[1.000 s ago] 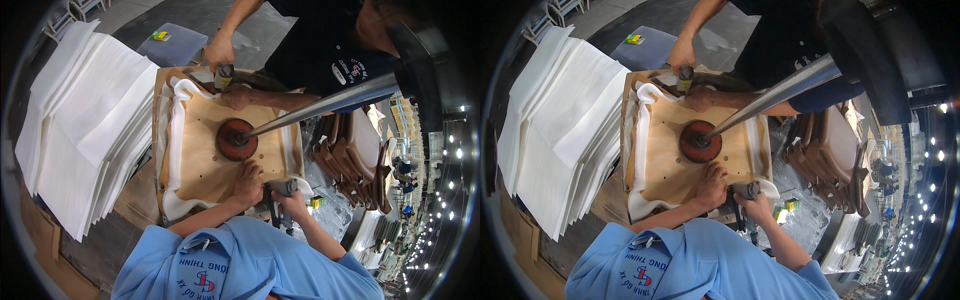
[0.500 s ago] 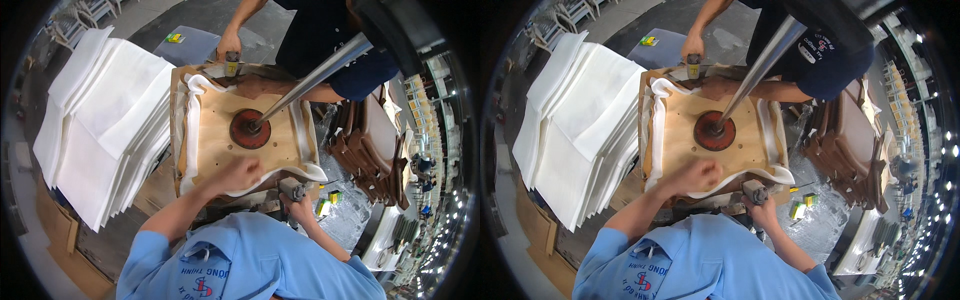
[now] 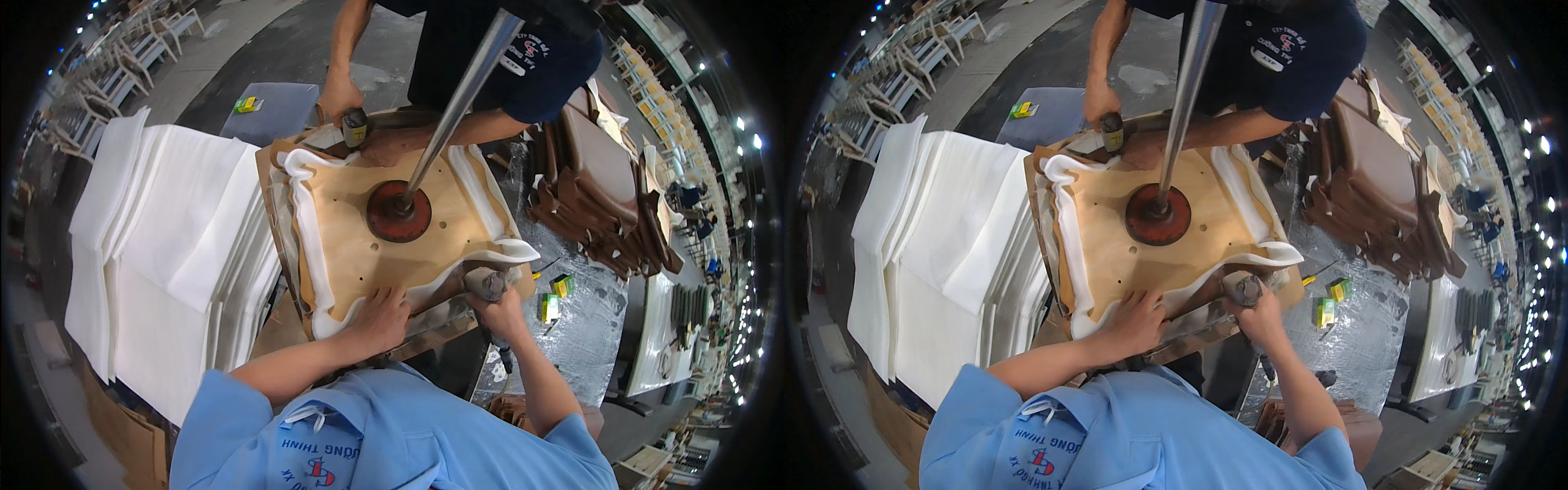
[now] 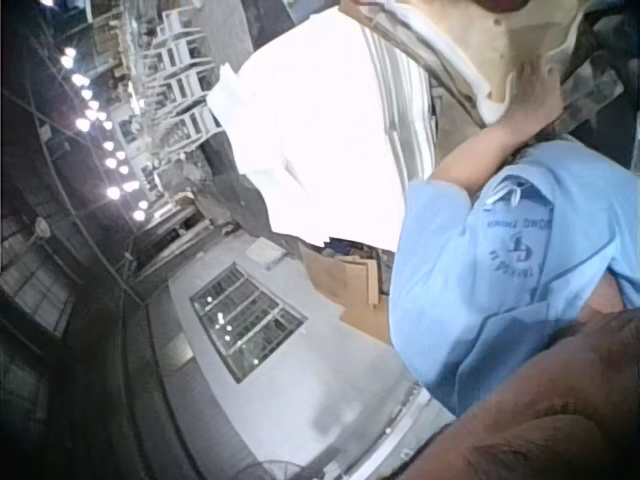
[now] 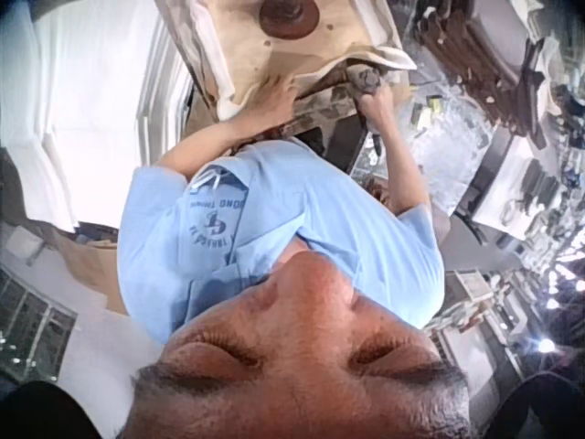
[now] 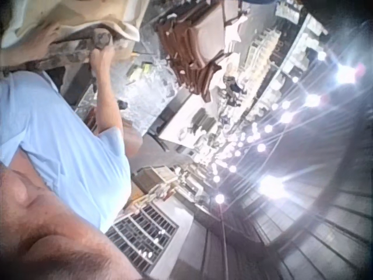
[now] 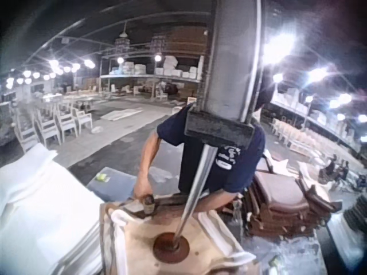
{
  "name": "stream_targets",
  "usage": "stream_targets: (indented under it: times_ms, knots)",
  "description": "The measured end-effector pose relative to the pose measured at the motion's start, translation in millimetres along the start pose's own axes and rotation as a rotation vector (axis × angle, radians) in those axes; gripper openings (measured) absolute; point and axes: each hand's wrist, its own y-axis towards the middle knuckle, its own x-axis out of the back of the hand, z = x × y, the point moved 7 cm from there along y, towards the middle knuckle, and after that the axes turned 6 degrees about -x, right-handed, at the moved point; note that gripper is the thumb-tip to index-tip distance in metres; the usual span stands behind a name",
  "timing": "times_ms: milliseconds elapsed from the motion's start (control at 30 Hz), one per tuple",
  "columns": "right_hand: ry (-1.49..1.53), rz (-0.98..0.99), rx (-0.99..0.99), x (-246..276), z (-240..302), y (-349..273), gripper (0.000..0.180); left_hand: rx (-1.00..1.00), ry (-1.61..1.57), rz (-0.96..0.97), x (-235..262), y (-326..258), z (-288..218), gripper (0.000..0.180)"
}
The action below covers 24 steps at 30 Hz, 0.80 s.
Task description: The person places a white fabric layer over a wooden chair seat, then uses a pneumatic staple gun to secure the fabric around the edges. They repeat this process with a second seat, pulling the fabric taut and stapling it in place.
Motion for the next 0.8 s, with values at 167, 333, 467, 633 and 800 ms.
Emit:
stream_targets:
  times_ms: [167,333,467,633,800]
  knots:
    - [0.018,-0.007,-0.069,3,-7,5,0.049,-0.018,-0.089,0.076,-9,19,15,0.024]
    - [-0.038,-0.028,-0.095,8,-11,7,0.052,-0.089,-0.187,0.011,-5,25,19,0.019]
    - [0.087,0.001,-0.211,5,-7,1,0.056,-0.142,-0.278,-0.048,-3,26,28,0.016]
    - [0.163,0.112,-0.280,-13,-3,-33,0.040,-0.017,-0.341,-0.062,-7,29,44,0.017]
    - [0.192,0.221,-0.332,-60,28,-44,0.046,0.090,-0.369,-0.054,-14,32,59,0.021]
